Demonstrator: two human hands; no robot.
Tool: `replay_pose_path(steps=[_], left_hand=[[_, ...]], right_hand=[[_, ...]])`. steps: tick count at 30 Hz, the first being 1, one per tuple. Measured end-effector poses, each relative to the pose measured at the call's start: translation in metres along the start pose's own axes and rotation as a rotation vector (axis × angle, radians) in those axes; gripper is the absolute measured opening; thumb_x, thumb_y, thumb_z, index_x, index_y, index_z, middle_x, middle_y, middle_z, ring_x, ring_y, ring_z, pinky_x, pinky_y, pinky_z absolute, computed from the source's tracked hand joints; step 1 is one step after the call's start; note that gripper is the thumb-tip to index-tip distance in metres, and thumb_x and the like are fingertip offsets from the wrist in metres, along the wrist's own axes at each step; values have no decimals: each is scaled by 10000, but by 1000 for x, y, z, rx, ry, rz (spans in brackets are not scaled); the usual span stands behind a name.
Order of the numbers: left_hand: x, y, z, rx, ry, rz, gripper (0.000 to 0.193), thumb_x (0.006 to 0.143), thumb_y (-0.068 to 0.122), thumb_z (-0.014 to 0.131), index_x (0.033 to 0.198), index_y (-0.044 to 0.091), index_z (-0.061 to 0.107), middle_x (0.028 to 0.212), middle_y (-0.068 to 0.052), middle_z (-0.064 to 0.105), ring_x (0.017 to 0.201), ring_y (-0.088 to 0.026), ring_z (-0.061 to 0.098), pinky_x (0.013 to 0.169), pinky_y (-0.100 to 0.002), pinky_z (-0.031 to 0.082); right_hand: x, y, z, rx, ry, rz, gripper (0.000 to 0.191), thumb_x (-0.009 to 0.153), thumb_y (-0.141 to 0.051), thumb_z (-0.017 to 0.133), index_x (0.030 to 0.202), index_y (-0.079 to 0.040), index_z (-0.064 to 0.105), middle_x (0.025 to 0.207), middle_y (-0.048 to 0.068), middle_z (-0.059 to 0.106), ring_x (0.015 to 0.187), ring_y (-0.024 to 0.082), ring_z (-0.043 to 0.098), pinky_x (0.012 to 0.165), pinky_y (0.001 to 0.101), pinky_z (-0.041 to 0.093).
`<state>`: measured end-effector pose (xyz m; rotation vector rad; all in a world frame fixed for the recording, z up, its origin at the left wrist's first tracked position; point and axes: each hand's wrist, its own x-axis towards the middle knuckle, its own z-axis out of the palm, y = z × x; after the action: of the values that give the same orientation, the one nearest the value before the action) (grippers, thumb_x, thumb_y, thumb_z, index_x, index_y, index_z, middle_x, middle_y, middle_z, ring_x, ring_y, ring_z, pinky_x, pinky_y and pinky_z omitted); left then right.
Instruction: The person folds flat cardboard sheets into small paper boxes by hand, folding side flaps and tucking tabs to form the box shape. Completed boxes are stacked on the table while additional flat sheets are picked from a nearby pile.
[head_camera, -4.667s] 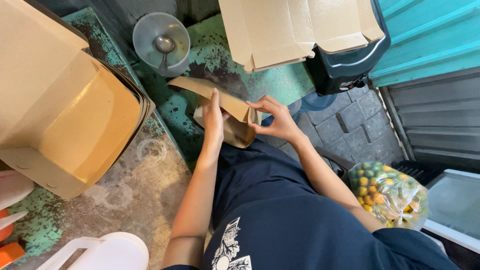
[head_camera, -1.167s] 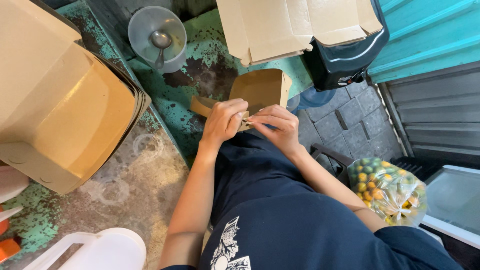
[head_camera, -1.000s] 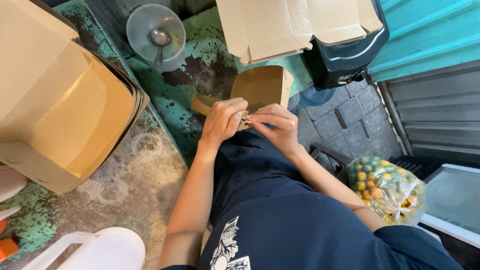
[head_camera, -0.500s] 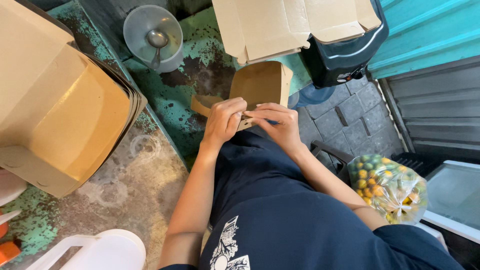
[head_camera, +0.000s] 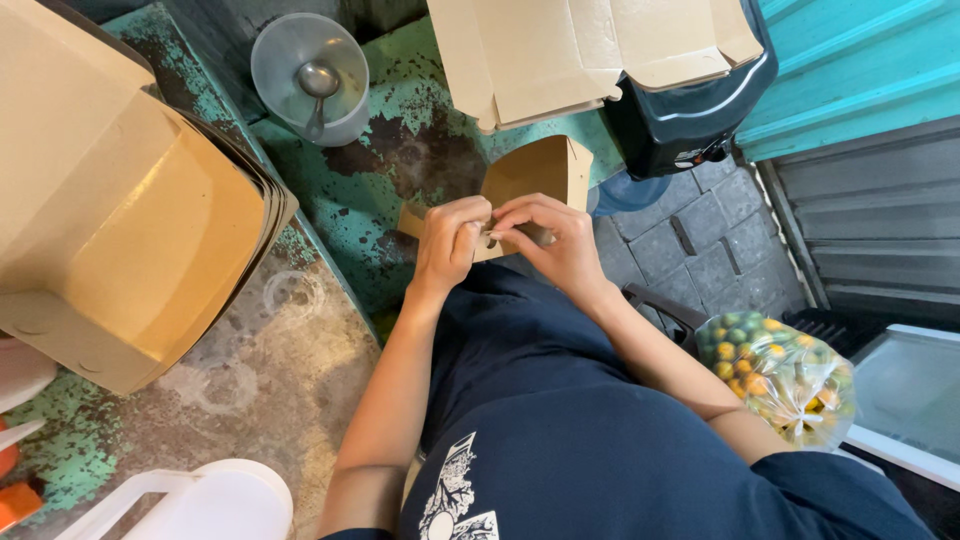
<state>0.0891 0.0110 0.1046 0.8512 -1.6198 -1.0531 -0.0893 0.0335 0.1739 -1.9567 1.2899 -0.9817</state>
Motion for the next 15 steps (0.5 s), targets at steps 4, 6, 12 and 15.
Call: replay_pose_path(steps=[4, 6, 12, 15], left_hand=[[-2, -4, 4, 36, 17, 0, 253, 927, 211, 420, 775, 18, 478, 750, -172, 461, 689, -394, 520, 644, -466, 409], [-1, -4, 6, 65, 23, 5, 259, 925, 216, 420, 775, 19, 495, 743, -173, 468, 685, -403, 519, 634, -475, 400], [21, 50, -4, 233, 93, -118, 135, 932, 131, 499, 868, 33, 566, 905, -165, 564, 911, -359, 594, 803, -447, 473], [27, 123, -21, 176, -17, -2, 394, 963, 112, 618, 1353, 69, 581, 1365, -193, 588, 1344, -373, 536, 1155, -453, 409]], right_hand=[[1, 12, -1, 20, -83, 77, 111, 853, -14, 808, 949, -33, 756, 998, 66, 760, 909, 172, 734, 805, 273, 559], [-1, 22, -3, 89, -127, 154, 96, 863, -15, 798, 949, -26, 756, 963, 50, 765, 882, 127, 725, 792, 256, 553], [-5, 61, -6, 462, -259, 354, 112, 957, -33, 755, 1005, -26, 654, 992, 6, 737, 936, 48, 659, 834, 235, 538], [-10, 73, -10, 675, -238, 332, 216, 947, -46, 720, 1135, -49, 614, 1049, -34, 653, 999, 42, 629, 903, 232, 520]])
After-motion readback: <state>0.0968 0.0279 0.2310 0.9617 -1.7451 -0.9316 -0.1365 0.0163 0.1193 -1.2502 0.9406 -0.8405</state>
